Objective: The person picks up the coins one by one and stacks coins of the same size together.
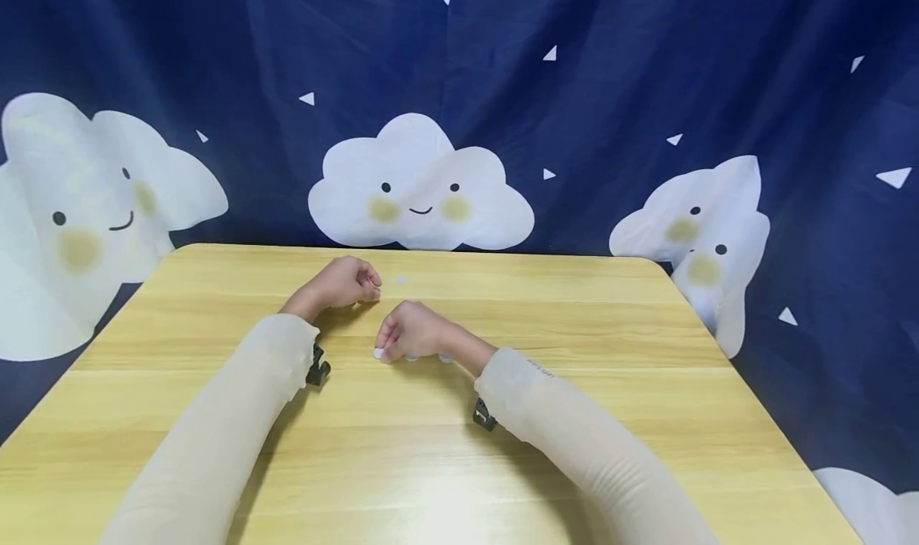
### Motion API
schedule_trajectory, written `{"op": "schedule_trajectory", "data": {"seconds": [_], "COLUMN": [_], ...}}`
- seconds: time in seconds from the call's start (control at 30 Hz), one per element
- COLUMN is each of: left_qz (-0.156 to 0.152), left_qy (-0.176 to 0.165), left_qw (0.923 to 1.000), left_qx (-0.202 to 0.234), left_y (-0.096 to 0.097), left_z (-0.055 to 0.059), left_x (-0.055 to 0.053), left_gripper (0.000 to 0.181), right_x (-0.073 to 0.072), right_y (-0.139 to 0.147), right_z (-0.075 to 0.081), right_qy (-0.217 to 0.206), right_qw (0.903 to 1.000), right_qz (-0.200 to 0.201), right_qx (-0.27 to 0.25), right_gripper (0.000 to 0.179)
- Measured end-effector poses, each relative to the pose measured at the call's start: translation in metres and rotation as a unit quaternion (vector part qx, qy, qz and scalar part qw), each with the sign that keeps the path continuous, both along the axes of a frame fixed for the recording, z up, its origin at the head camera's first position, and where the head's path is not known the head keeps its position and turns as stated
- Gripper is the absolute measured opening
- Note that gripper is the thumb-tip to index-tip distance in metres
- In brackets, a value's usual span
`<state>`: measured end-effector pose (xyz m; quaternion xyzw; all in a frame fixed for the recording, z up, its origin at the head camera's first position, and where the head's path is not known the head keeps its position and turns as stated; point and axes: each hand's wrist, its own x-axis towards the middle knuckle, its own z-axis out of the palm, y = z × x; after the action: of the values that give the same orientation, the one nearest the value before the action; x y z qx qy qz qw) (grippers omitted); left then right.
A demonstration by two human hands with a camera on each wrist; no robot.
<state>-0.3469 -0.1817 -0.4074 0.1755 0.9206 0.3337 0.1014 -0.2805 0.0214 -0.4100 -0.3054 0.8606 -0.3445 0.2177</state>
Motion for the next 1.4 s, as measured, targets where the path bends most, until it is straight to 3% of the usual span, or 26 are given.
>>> {"op": "schedule_trajectory", "data": {"seconds": [0.17, 0.33, 0.67, 0.97, 1.13, 1.4], "left_qz": [0.014, 0.012, 0.015, 0.011, 0.005, -0.003], "left_qy": [-0.019, -0.007, -0.002, 0.015, -0.004, -0.041], "left_qw": [0.9997, 0.9999, 0.9998, 0.9996, 0.9998, 0.9991], "left_qx": [0.009, 0.001, 0.009, -0.022, -0.019, -0.013], "left_y": [0.003, 0.008, 0.022, 0.028, 0.031, 0.034], "left_z": [-0.006, -0.009, -0.008, -0.009, -0.008, -0.007], "left_x": [-0.012, -0.02, -0.027, -0.03, -0.033, -0.035], "left_gripper": [0.022, 0.025, 0.026, 0.022, 0.014, 0.017], "right_x": [0.0, 0.001, 0.0, 0.001, 0.0, 0.0], "right_y": [-0.002, -0.003, -0.005, -0.005, -0.004, -0.001], "right_z": [0.0, 0.001, 0.0, 0.001, 0.002, 0.003], "right_qy": [0.006, 0.013, 0.016, 0.016, 0.014, 0.01], "right_qw": [1.0, 0.9998, 0.9998, 0.9997, 0.9998, 0.9999], "right_qz": [0.006, 0.011, 0.011, 0.01, 0.005, -0.002], "right_qx": [-0.001, 0.004, 0.01, 0.015, 0.012, 0.01], "right_gripper": [0.01, 0.009, 0.01, 0.009, 0.009, 0.01]}}
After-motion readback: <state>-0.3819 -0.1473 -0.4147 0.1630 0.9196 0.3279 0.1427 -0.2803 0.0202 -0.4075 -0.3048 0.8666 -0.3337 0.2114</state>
